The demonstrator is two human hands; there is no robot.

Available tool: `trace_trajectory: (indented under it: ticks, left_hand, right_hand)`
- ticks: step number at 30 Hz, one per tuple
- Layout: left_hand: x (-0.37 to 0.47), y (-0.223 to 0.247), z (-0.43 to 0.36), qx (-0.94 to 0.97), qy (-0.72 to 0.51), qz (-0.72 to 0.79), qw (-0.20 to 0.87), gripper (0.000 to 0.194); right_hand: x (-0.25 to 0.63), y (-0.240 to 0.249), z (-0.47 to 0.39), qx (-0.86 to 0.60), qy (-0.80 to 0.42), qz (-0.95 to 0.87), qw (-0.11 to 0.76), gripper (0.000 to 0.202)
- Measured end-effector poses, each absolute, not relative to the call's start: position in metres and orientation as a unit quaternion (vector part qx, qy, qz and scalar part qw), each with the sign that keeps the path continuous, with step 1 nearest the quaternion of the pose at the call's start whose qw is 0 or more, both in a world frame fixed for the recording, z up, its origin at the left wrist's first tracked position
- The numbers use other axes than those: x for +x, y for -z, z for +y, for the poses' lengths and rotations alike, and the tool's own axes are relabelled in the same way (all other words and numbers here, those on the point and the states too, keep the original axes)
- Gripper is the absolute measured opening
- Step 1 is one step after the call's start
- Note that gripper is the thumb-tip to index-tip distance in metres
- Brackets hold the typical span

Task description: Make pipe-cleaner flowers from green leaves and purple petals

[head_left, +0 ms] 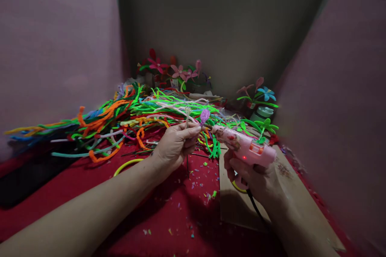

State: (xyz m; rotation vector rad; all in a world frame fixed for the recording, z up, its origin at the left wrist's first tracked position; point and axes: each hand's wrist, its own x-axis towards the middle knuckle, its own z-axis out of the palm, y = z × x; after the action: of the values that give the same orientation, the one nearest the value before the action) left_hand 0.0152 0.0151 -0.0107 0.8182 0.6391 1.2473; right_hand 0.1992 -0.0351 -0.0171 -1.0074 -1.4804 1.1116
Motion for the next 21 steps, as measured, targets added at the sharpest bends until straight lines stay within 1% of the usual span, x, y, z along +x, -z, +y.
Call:
trace_trajectory:
  ticks: [4,7,13,21]
  left_hand:
    - [0.0138,0.0132,0.0167,0.382,-0.550,0.269,0.692,0.010]
    - [0.0137,0.0147,0.0179,0.394,-0.542,0.263,0.694,0.011]
    - [0.0143,0.0147,0.0174,0.401,-0.541,0.264,0.690,0.013]
    - [0.0142,0.0176,0.0188,0.412,-0.541,0.262,0.684,0.013]
  right_hand:
    - [0.1973,0.0141,-0.0351,-0.443,-0.451,-0.608,0.479,0.033]
    - [0.1962,0.0131,-0.0354,-0.441,-0.441,-0.613,0.485,0.040]
    - [0.1965,0.0164,-0.0352,-0.455,-0.443,-0.602,0.484,0.035]
    - [0.1974,0.0159,-0.0348,-0.459,-0.459,-0.591,0.479,0.034]
